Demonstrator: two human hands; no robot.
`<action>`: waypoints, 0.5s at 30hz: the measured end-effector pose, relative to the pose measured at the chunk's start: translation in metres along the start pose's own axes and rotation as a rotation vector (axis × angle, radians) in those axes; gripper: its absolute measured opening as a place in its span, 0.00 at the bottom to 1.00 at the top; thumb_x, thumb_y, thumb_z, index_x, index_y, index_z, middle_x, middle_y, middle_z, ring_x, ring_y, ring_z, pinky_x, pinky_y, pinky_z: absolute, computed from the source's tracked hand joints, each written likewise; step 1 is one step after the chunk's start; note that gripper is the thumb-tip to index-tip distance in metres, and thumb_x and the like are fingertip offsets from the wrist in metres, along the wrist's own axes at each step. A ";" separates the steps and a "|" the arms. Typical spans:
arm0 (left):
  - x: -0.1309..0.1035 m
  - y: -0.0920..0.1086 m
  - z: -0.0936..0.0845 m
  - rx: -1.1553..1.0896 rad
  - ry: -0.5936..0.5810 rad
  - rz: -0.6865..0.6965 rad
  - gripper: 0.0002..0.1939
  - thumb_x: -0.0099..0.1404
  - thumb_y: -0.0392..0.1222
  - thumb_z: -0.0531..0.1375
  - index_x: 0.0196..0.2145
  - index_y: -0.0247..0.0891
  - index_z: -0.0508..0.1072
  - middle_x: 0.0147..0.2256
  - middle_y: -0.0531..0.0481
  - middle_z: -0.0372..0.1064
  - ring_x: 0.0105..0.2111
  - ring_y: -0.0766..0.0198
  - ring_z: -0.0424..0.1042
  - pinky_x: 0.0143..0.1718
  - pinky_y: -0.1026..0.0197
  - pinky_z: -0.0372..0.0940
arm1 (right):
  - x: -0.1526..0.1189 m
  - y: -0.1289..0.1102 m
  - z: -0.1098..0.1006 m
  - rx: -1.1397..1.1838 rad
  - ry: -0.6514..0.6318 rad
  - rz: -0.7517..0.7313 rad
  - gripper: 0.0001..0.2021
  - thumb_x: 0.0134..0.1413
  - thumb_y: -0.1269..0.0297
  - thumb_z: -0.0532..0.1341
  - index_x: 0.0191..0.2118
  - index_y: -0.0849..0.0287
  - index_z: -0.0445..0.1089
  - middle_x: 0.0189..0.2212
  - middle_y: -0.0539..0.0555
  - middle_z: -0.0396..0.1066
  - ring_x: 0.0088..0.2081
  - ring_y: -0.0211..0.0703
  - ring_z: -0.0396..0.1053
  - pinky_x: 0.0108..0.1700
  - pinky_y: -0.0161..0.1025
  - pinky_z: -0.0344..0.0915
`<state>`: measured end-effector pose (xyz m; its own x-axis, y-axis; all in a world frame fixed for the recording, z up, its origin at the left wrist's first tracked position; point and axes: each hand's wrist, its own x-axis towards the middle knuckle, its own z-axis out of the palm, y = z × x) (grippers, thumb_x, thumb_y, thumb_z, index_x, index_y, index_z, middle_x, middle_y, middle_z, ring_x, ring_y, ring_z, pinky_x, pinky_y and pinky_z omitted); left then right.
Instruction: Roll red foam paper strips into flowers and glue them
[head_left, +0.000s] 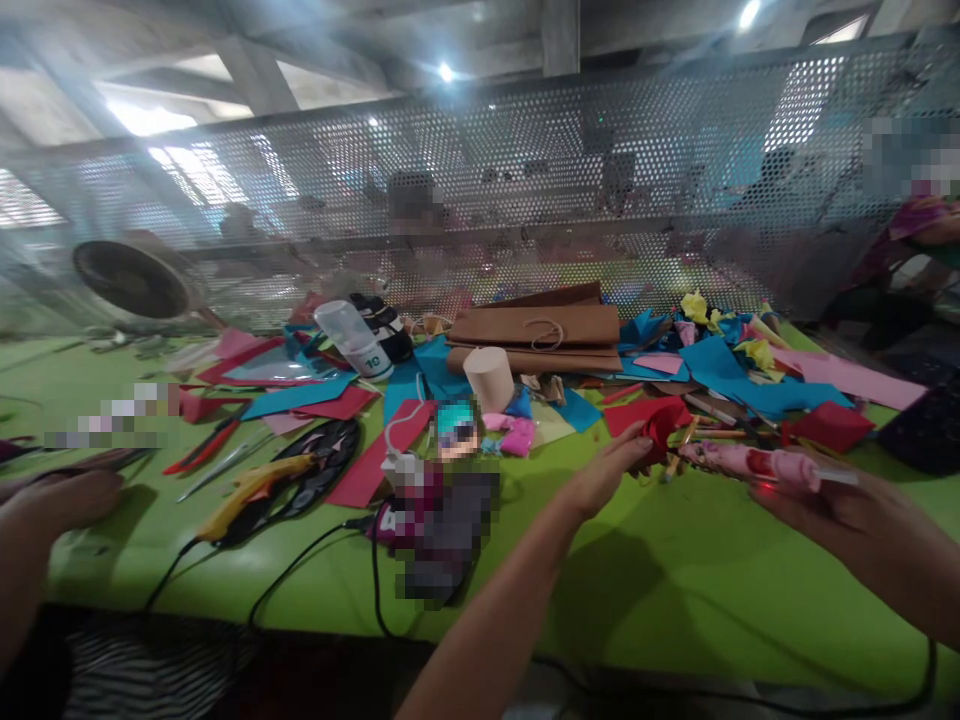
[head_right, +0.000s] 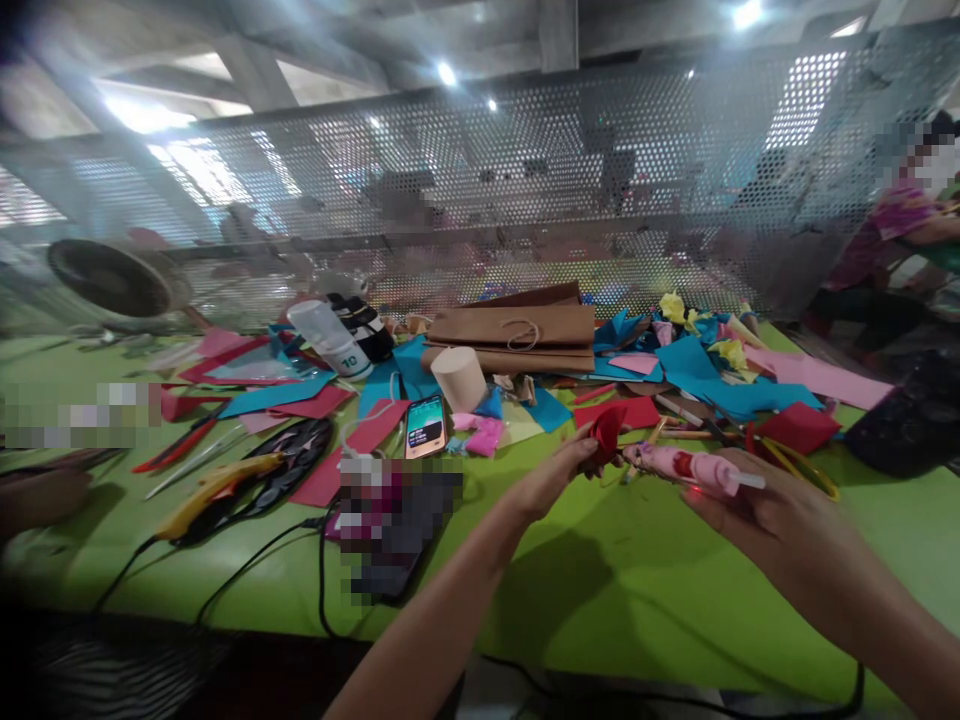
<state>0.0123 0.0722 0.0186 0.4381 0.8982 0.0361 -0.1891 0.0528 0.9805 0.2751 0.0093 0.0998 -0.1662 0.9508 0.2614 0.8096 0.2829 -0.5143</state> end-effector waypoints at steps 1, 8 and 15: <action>0.000 0.000 0.000 0.002 -0.002 0.005 0.34 0.66 0.60 0.61 0.62 0.35 0.71 0.42 0.44 0.73 0.35 0.62 0.63 0.40 0.59 0.57 | -0.001 0.003 0.000 0.007 -0.033 -0.009 0.27 0.56 0.32 0.58 0.45 0.43 0.83 0.52 0.53 0.83 0.52 0.62 0.79 0.56 0.52 0.73; 0.000 0.000 0.000 -0.021 -0.017 0.008 0.36 0.65 0.63 0.61 0.61 0.35 0.71 0.41 0.44 0.74 0.34 0.63 0.63 0.38 0.60 0.56 | 0.000 0.009 0.000 -0.007 -0.073 0.001 0.28 0.58 0.32 0.57 0.48 0.45 0.81 0.54 0.56 0.81 0.54 0.66 0.77 0.58 0.57 0.70; -0.001 0.007 0.002 0.000 -0.032 0.023 0.34 0.65 0.64 0.60 0.58 0.34 0.73 0.43 0.43 0.74 0.34 0.63 0.63 0.37 0.60 0.56 | 0.000 0.004 0.000 -0.030 -0.046 -0.029 0.28 0.58 0.32 0.57 0.49 0.45 0.82 0.54 0.55 0.82 0.54 0.65 0.78 0.57 0.56 0.73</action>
<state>0.0125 0.0704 0.0259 0.4619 0.8845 0.0650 -0.1998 0.0324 0.9793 0.2786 0.0110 0.0975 -0.2154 0.9472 0.2374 0.8205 0.3074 -0.4820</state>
